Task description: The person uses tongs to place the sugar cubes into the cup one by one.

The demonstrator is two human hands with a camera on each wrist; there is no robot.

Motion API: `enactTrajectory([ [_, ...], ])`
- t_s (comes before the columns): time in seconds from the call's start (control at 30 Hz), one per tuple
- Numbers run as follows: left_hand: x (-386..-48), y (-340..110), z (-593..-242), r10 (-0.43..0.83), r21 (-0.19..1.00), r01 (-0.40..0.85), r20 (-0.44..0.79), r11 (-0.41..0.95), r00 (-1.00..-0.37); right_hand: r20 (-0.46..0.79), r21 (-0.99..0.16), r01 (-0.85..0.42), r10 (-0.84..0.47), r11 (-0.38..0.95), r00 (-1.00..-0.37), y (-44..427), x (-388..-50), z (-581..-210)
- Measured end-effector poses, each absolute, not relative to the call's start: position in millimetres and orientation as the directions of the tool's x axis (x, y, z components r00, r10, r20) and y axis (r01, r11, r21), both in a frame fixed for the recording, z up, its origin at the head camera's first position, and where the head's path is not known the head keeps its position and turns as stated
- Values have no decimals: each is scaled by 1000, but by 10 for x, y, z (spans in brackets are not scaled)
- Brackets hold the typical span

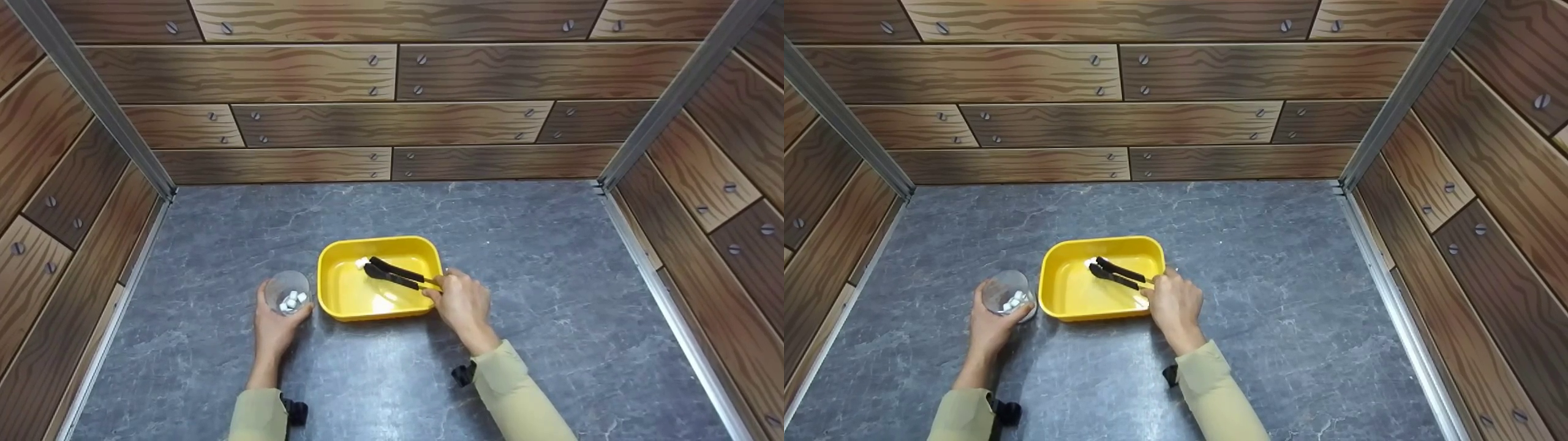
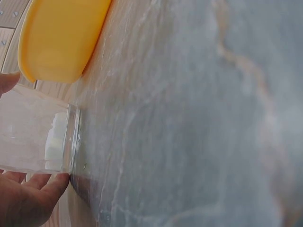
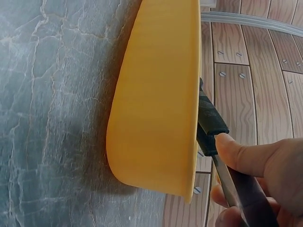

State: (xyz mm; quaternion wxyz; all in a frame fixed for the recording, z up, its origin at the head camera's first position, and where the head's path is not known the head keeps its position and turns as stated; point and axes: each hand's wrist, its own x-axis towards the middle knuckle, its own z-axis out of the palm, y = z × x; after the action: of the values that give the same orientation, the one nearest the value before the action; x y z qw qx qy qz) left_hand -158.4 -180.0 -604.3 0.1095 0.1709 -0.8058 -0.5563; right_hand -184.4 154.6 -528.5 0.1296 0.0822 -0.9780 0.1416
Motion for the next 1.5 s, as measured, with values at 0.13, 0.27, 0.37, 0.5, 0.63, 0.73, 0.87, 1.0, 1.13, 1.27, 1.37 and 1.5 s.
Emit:
enactTrajectory([
  [0.13, -1581, -1796, -6036, -398, 933, -163, -23, 322, -917, 254, -275, -185, -114, 943, -960, 1552, -1843, -5274],
  [0.27, -1580, -1795, -6037, -400, 933, -167, -27, 319, -916, 232, -295, -167, -99, 941, -968, 1556, -1843, -5265],
  [0.37, -1585, -1798, -6041, -401, 933, -164, -23, 321, -916, 234, -317, -166, -92, 934, -968, 1557, -1843, -5258],
  [0.5, -1584, -1813, -6046, -403, 931, -168, -25, 323, -915, 245, -347, -167, -83, 923, -966, 1541, -1833, -5243],
  [0.63, -1572, -1835, -6042, -406, 932, -173, -31, 319, -914, 244, -375, -165, -74, 912, -967, 1509, -1812, -5216],
  [0.73, -1561, -1842, -6038, -407, 934, -172, -31, 314, -913, 243, -388, -163, -70, 907, -967, 1486, -1795, -5187],
  [0.87, -1554, -1836, -6032, -407, 936, -166, -27, 311, -913, 258, -397, -172, -70, 901, -964, 1465, -1776, -5150],
  [1.0, -1555, -1830, -6036, -405, 935, -166, -27, 313, -914, 276, -412, -187, -73, 892, -958, 1438, -1749, -5114],
  [1.13, -1561, -1830, -6046, -394, 934, -163, -26, 318, -919, 292, -450, -218, -88, 866, -952, 1400, -1714, -5057],
  [1.27, -1571, -1827, -6050, -388, 936, -151, -17, 317, -922, 317, -479, -264, -115, 837, -941, 1354, -1679, -4993],
  [1.37, -1578, -1821, -6051, -389, 937, -150, -16, 316, -921, 333, -485, -290, -132, 825, -934, 1311, -1656, -4953],
  [1.5, -1586, -1814, -6052, -394, 935, -151, -13, 322, -919, 365, -494, -330, -152, 805, -919, 1245, -1635, -4923],
])
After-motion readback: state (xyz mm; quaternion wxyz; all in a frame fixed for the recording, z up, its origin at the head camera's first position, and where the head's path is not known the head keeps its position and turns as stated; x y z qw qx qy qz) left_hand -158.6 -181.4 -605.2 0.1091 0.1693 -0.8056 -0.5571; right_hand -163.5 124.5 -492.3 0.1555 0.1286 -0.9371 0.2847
